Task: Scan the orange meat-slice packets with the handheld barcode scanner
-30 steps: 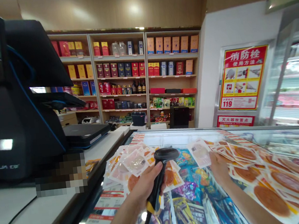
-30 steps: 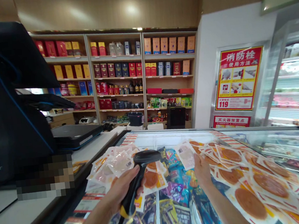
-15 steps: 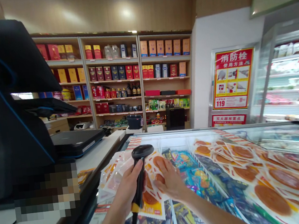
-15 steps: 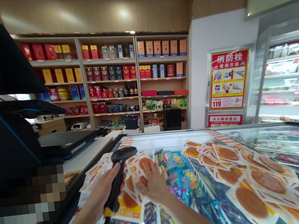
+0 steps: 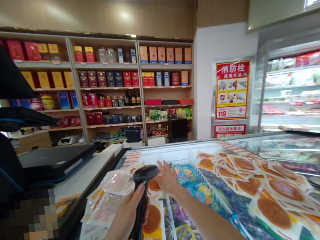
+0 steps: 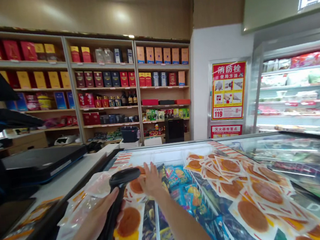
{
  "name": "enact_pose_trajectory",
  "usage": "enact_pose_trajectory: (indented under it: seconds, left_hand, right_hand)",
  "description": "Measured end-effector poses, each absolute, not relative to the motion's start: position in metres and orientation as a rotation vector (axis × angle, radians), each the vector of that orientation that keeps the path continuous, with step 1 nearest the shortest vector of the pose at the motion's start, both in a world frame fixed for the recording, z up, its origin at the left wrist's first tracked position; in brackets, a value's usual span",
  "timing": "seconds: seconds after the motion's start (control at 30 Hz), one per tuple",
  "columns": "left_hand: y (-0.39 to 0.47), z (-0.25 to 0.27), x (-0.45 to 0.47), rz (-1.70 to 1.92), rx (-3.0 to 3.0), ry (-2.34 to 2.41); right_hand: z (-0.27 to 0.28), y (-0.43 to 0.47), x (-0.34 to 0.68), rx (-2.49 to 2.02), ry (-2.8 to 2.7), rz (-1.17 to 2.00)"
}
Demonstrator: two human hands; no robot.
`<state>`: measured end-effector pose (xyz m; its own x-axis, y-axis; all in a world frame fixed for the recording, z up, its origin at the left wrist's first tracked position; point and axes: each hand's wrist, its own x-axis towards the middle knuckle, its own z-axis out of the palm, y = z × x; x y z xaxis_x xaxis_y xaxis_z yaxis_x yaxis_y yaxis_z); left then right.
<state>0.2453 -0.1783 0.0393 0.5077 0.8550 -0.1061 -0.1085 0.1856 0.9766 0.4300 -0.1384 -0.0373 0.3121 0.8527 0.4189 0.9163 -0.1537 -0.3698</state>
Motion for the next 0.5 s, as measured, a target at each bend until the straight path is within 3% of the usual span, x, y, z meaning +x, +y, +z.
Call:
enact_pose_trajectory:
  seconds: [0.3,0.5]
  left_hand:
    - [-0.183,0.030,0.254,0.721,1.231,0.767]
    - [-0.191,0.038,0.261,0.690,1.201,0.715]
  right_hand:
    - [-0.016,-0.284,0.575,-2.562,-0.758,-0.699]
    - [-0.025,-0.322,0.608,-2.669,-0.562,-0.541]
